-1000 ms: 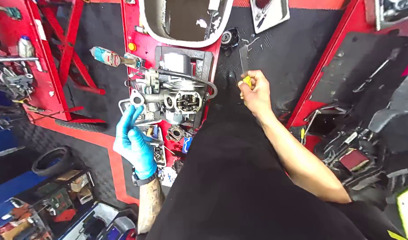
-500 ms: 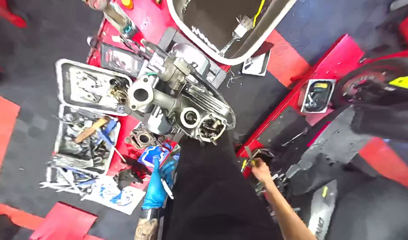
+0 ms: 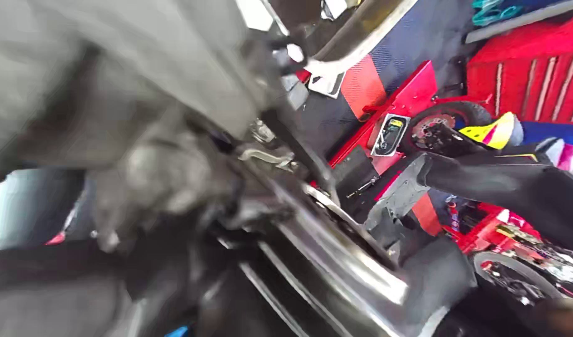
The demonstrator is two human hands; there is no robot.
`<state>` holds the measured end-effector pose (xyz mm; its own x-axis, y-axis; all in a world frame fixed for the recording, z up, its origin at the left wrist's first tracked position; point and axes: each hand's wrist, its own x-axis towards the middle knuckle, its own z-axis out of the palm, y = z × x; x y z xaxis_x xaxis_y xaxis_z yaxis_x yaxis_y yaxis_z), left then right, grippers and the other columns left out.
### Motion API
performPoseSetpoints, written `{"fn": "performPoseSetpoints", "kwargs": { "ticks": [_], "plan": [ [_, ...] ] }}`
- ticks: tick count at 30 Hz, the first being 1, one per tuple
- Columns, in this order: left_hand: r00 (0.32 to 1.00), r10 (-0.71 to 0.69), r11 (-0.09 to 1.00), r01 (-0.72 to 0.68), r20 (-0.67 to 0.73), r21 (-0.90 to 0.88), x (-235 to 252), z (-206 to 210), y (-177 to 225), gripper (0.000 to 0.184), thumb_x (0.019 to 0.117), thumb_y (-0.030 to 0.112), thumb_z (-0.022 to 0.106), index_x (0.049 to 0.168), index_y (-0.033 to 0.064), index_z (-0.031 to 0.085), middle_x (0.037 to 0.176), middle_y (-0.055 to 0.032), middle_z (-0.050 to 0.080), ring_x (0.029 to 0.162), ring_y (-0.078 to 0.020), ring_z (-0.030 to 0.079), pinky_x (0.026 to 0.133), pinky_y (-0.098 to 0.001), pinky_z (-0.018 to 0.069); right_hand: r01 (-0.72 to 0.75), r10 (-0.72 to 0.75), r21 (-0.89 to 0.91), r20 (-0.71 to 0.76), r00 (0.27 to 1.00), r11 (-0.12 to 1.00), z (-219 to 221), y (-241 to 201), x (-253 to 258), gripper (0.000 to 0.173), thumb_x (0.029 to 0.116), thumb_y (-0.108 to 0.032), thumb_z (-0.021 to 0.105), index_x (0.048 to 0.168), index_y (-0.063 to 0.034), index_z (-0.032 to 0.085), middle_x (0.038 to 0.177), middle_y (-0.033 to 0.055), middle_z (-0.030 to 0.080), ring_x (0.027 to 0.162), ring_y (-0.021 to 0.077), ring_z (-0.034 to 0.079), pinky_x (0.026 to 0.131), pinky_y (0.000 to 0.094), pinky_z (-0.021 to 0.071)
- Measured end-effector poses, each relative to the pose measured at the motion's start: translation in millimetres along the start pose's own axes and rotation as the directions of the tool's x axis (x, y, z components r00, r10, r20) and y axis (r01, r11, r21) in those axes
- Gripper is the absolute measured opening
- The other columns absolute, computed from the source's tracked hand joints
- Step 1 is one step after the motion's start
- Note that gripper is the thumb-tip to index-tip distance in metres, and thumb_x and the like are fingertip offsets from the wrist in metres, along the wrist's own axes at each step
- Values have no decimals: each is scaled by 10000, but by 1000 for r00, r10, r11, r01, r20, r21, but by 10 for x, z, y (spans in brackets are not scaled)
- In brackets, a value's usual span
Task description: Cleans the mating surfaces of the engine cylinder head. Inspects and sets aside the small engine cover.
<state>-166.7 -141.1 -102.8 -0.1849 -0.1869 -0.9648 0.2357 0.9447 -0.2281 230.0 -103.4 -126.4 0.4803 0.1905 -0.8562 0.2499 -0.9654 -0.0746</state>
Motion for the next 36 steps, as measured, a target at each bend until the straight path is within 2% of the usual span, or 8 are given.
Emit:
{"fn": "performPoseSetpoints", "kwargs": {
  "ticks": [4, 7, 9, 13, 19, 25, 31, 36],
  "plan": [
    [862, 438, 894, -448, 254, -20, 342, 90, -334, 529, 1101, 461, 390, 1080, 75, 751, 1015, -52, 752, 914, -155, 697, 823, -398, 588, 283, -252, 199, -167, 953, 938, 108, 760, 150, 380, 1095, -273, 445, 1372, -48, 575, 769, 72, 651, 533, 162, 582, 468, 361, 532],
    [896, 293, 938, -337, 333, 84, -45, 56, 73, 416, 1080, 444, 490, 1101, 129, 762, 1051, -32, 742, 1001, -177, 688, 954, -455, 549, 512, -528, -199, -31, 849, 835, 71, 900, 10, 384, 1029, -304, 571, 1338, -88, 641, 942, 65, 729, 771, 172, 692, 720, 426, 603],
    [799, 482, 847, -530, 359, 43, -1, -3, -11, 361, 1048, 455, 541, 1026, 179, 773, 962, 14, 739, 913, -134, 692, 861, -416, 581, 681, -677, -385, 173, 716, 622, 89, 885, -170, 400, 963, -324, 655, 1299, -107, 680, 1101, 94, 736, 916, 220, 728, 820, 484, 620],
    [656, 641, 749, -648, 398, -138, 7, -192, -66, 302, 1051, 368, 568, 1167, 155, 748, 1100, -11, 737, 1032, -125, 685, 954, -386, 561, 882, -811, -366, 392, 434, 296, 474, 407, -321, 492, 903, -273, 647, 1377, -143, 654, 1109, 121, 701, 842, 230, 710, 702, 461, 620],
    [645, 732, 653, -576, 218, -491, 172, -359, -440, 355, 1064, 226, 519, 1388, 112, 613, 1217, -77, 704, 1002, -177, 693, 837, -366, 594, 950, -720, -306, 645, 257, 65, 1703, -742, -489, 590, 933, -266, 600, 1511, -183, 515, 1251, 143, 671, 907, 275, 721, 750, 501, 614],
    [650, 755, 406, -572, -91, -713, 75, -547, -650, 409, 1081, 119, 400, 1465, 29, 511, 1297, -138, 667, 1075, -239, 695, 922, -414, 597, 836, -664, -480, 537, 520, 266, 2393, -897, -575, 537, 864, -290, 641, 1361, -100, 570, 1147, 145, 707, 1000, 315, 712, 839, 540, 586],
    [619, 775, 286, -521, -125, -804, 29, -466, -594, 476, 1049, 63, 447, 1523, 23, 418, 1372, -180, 615, 1144, -287, 672, 966, -452, 582, 908, -679, -380, 622, 391, 175, 2634, -780, -396, 798, 945, -286, 645, 1621, -69, 282, 1481, 217, 515, 1241, 325, 629, 1022, 478, 555],
    [596, 794, 464, -721, -118, -515, -254, -363, -157, 409, 1017, 59, 560, 1425, 33, 564, 1268, -127, 685, 1069, -202, 703, 909, -375, 609, 927, -609, -353, 710, 352, 125, 1839, -971, -603, 521, 941, -202, 600, 1451, -98, 564, 1313, 152, 672, 1185, 299, 666, 1025, 510, 539]
  ]
}}
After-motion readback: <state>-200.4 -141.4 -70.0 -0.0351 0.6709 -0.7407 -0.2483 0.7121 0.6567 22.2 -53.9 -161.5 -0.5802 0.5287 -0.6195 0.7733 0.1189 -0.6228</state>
